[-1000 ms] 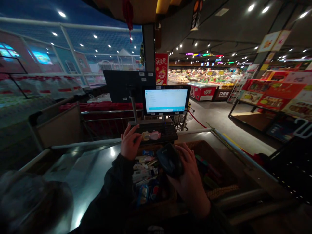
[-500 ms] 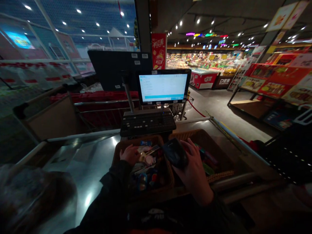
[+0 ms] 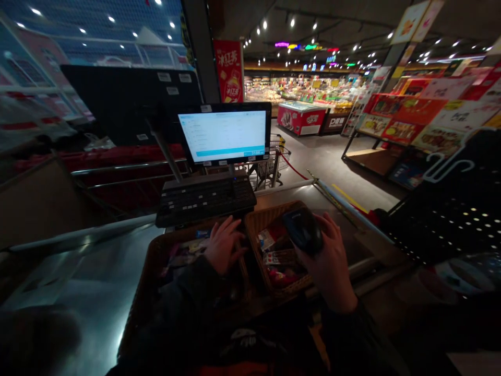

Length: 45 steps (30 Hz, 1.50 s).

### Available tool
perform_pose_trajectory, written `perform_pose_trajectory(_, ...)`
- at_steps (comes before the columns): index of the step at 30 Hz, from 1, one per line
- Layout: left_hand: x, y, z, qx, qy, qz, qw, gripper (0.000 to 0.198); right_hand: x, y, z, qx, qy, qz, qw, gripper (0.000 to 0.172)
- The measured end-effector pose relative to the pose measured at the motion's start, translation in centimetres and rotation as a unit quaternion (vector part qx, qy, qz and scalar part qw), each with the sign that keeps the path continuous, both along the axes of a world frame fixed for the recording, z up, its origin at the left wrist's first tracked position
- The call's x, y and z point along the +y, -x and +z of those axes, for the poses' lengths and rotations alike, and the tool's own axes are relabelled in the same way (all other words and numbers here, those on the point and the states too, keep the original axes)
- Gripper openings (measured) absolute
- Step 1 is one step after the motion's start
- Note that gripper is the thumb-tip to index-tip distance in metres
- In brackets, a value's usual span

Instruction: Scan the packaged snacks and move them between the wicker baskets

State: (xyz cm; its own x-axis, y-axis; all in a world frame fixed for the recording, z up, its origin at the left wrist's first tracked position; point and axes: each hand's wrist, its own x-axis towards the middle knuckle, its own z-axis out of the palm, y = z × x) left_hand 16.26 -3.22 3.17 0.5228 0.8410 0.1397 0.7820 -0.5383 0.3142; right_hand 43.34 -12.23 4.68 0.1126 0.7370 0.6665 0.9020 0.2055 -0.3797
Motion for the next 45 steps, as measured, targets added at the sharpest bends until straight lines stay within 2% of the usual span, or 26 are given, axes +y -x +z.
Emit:
perform_pose_trajectory(3, 1.7, -4.1, -0.7, 0.025, 0.015, -0.051, 0.998, 0.022, -0.1, -1.7, -0.4, 0.003, -0.005, -0.009, 1.000, 0.040)
perform_pose_trajectory(6, 3.7, -8.2, -2.3, 0.064, 0.020, -0.093, 0.993, 0.025, 0.2, -3.1, -0.6, 0.006, -0.001, -0.013, 1.000, 0.044)
perform_pose_trajectory(10, 6.0, -13.7, -6.0, 0.173, 0.025, -0.161, 0.971, 0.037, 1.1, -4.3, -0.2, 0.018, 0.000, -0.014, 1.000, 0.046)
perform_pose_trajectory(14, 7.0, -17.5, -9.8, 0.214, 0.045, -0.168, 0.961, 0.029, 2.2, -5.4, 0.2, 0.019, -0.011, -0.006, 1.000, 0.042)
perform_pose_trajectory(17, 7.3, -18.5, -11.9, 0.229, 0.058, -0.171, 0.957, 0.032, 2.7, -6.5, 0.1, 0.020, -0.008, -0.001, 1.000, 0.039)
perform_pose_trajectory(20, 7.6, -18.8, -13.2, 0.237, 0.063, -0.182, 0.952, 0.031, 3.2, -7.5, -0.3, 0.027, -0.004, -0.002, 1.000, 0.039)
perform_pose_trajectory(29, 8.3, -19.7, -14.8, 0.232, 0.058, -0.153, 0.959, 0.039, 4.3, -8.3, -0.8, 0.058, 0.016, 0.004, 0.998, 0.040)
perform_pose_trajectory(32, 8.5, -19.8, -14.4, 0.220, 0.064, -0.142, 0.963, 0.031, 4.3, -8.5, -0.9, 0.056, 0.013, 0.001, 0.998, 0.038)
perform_pose_trajectory(35, 9.4, -19.6, -12.4, 0.197, 0.068, -0.114, 0.972, 0.034, 3.9, -9.0, -1.1, 0.050, -0.004, -0.009, 0.999, 0.040)
perform_pose_trajectory(37, 10.3, -19.1, -10.2, 0.170, 0.062, -0.089, 0.980, 0.038, 3.6, -9.3, -1.2, 0.049, -0.013, -0.021, 0.998, 0.042)
perform_pose_trajectory(40, 11.4, -17.5, -6.3, 0.131, 0.044, -0.077, 0.987, 0.030, 3.6, -9.6, -1.1, 0.042, -0.014, -0.030, 0.999, 0.043)
perform_pose_trajectory(43, 11.4, -15.0, -2.6, 0.059, 0.022, -0.080, 0.995, 0.018, 3.8, -9.4, -0.9, 0.035, -0.022, -0.024, 0.999, 0.042)
perform_pose_trajectory(45, 11.1, -13.1, -0.7, -0.007, 0.011, -0.068, 0.998, 0.017, 3.9, -9.0, -0.7, 0.037, -0.028, -0.019, 0.999, 0.042)
